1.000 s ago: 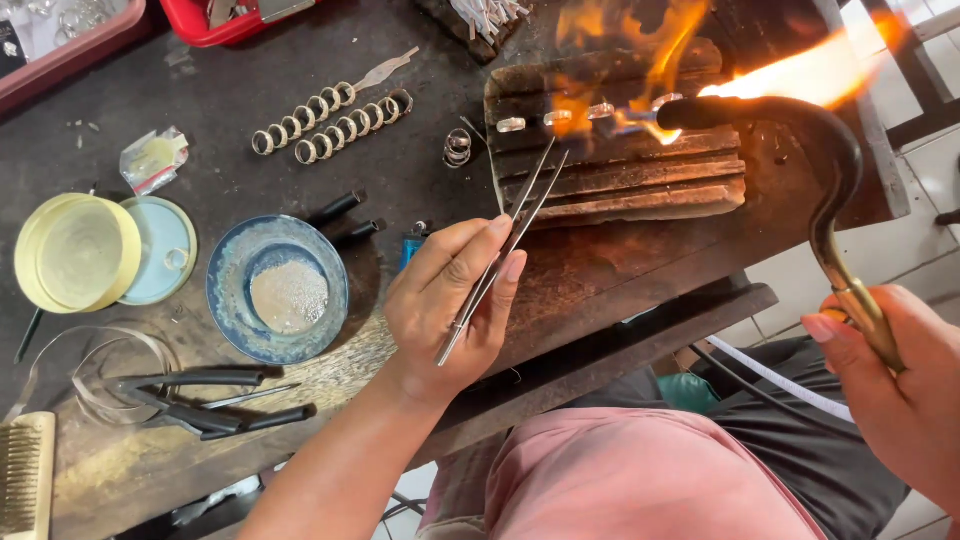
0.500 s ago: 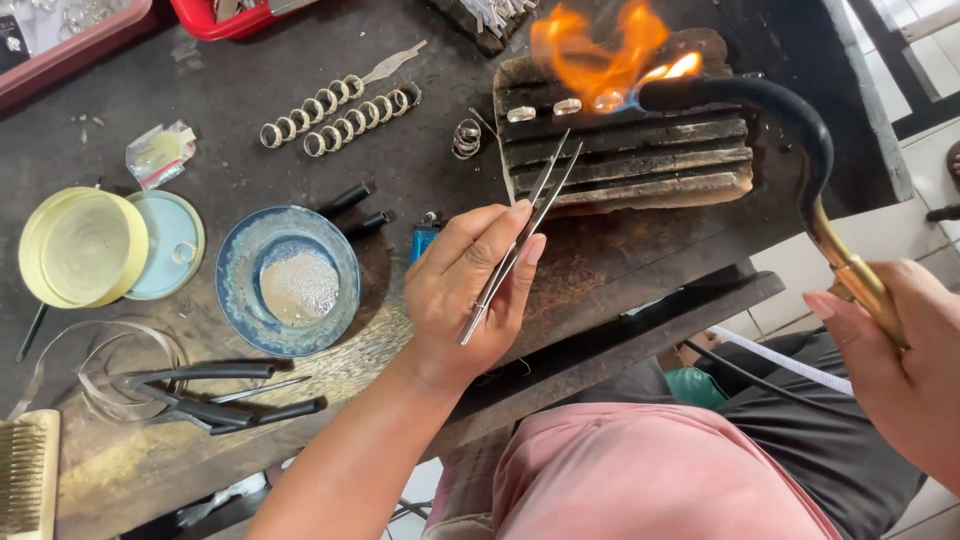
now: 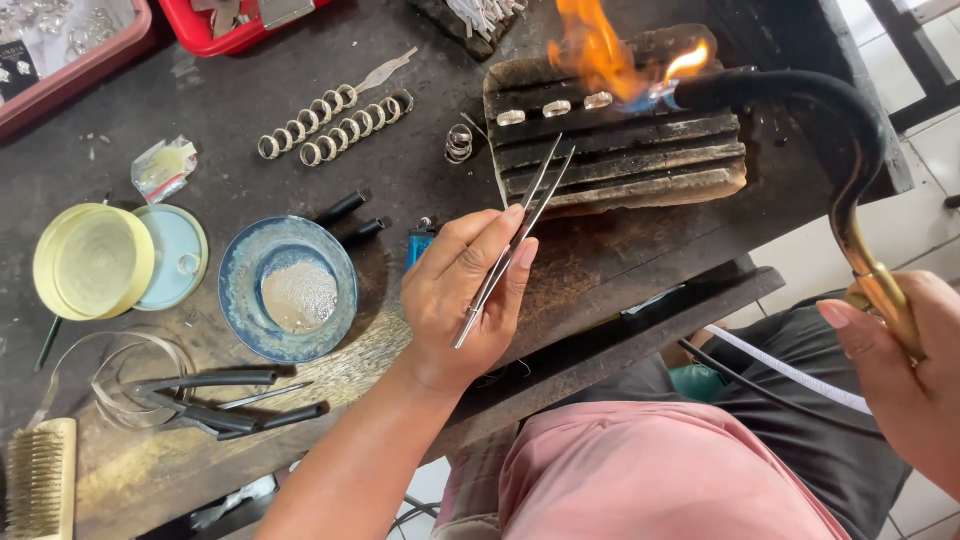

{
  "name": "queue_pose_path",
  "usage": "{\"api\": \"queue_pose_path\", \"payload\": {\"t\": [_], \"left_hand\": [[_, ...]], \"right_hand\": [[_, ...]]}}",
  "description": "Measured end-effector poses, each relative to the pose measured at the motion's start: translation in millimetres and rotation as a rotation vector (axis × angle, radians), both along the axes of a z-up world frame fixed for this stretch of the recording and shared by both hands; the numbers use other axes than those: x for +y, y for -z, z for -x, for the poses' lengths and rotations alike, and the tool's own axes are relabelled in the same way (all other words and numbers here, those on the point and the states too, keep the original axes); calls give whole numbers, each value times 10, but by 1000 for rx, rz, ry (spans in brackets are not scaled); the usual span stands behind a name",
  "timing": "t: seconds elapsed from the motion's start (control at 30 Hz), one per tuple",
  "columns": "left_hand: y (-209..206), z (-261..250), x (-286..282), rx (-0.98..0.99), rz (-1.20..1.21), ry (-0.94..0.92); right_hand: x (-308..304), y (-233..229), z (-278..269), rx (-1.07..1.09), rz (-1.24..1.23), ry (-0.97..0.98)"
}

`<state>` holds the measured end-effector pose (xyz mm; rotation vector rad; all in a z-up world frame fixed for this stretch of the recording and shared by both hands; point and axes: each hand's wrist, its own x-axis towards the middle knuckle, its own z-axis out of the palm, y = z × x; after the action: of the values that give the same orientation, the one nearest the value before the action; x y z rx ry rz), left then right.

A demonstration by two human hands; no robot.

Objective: Soldering small jewelry components on a grooved block using a blowtorch and tweezers.

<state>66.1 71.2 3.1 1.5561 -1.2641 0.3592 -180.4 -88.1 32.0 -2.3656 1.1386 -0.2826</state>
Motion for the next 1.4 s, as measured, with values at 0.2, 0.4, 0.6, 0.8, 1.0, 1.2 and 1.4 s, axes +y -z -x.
{"api": "queue_pose_path", "payload": {"t": [0.2, 0.4, 0.6, 0.8, 1.0, 1.2, 1.4], "left_hand": [[-26, -1, 1, -16, 4, -11], [-31, -1, 9, 16, 21, 24], [-5, 2, -4, 34, 26, 38], [-4, 3, 0, 28, 37, 39], [-6, -2, 1, 22, 12, 68], [2, -3, -7, -20, -1, 6], [10, -2, -10, -26, -13, -6]], "right_hand": [[-22, 35, -70, 86, 25, -38], [-211, 310, -26, 6, 30, -109], [-421, 797, 292, -25, -239, 229], [-470, 1010, 416, -212, -198, 141], [-85, 282, 75, -112, -122, 123], [-1, 16, -72, 17, -104, 55], [14, -25, -91, 113, -162, 143]]}}
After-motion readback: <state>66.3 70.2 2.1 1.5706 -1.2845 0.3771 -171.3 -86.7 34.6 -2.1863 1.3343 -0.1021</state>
